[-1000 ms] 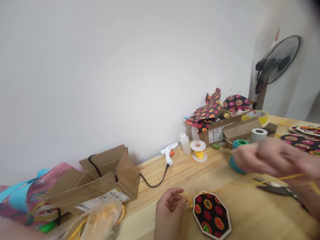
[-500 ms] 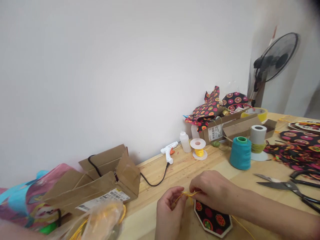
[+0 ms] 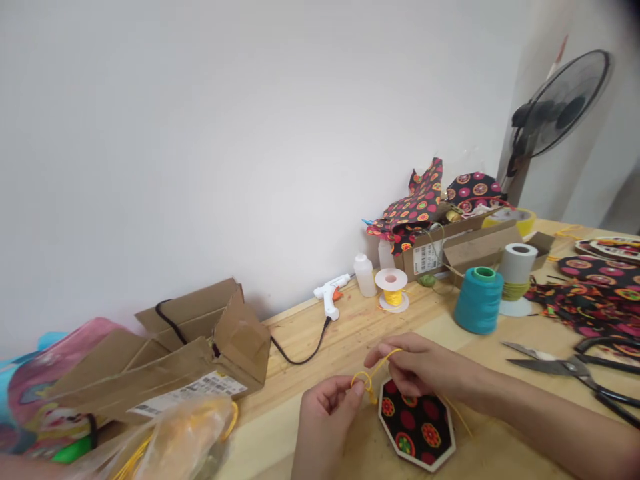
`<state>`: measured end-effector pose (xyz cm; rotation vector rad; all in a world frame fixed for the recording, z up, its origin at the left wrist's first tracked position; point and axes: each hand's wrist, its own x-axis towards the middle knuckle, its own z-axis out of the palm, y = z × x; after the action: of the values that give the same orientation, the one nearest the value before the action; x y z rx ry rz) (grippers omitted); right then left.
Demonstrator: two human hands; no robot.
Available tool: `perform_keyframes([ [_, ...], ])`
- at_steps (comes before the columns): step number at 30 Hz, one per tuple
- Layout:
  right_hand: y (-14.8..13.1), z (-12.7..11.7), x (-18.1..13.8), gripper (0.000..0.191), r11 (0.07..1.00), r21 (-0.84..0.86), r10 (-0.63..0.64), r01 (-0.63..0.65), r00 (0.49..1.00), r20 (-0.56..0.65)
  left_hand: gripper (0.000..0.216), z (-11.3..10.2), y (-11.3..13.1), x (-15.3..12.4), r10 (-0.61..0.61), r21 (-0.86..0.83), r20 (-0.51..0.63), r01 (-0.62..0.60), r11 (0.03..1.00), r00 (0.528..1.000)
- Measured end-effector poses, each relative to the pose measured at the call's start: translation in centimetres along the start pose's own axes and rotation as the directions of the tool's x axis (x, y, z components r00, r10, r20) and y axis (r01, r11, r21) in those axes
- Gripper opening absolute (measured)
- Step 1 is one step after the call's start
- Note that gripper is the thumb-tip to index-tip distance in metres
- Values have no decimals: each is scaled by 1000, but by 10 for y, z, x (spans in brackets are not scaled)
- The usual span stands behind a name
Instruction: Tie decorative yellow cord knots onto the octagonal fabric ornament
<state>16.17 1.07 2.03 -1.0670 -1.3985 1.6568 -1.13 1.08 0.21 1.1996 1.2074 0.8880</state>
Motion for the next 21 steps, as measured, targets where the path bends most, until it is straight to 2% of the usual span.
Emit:
perform_keyframes([
  [3,0,-1,2,24,968,241,60,-68,997,37,22,0,-2,1,0,28,-11,1,1000,1000],
  [6,-2,0,1,22,924,375,47,-71,996,72,20,1,1,0,-4,40,-11,5,999,1000],
  [12,-5,5,-1,31,898,435,-93,63,994,49,16,4,11,-6,26,87,68,-32,996,997],
  [17,-11,3,-4,32,860,491,-139,141,989,-41,20,5,6,-5,53,184,-8,-51,982,999],
  [21,-20,1,-11,35,806,540,-225,244,969,-101,25,5,5,-7,84,257,-45,-70,964,995],
])
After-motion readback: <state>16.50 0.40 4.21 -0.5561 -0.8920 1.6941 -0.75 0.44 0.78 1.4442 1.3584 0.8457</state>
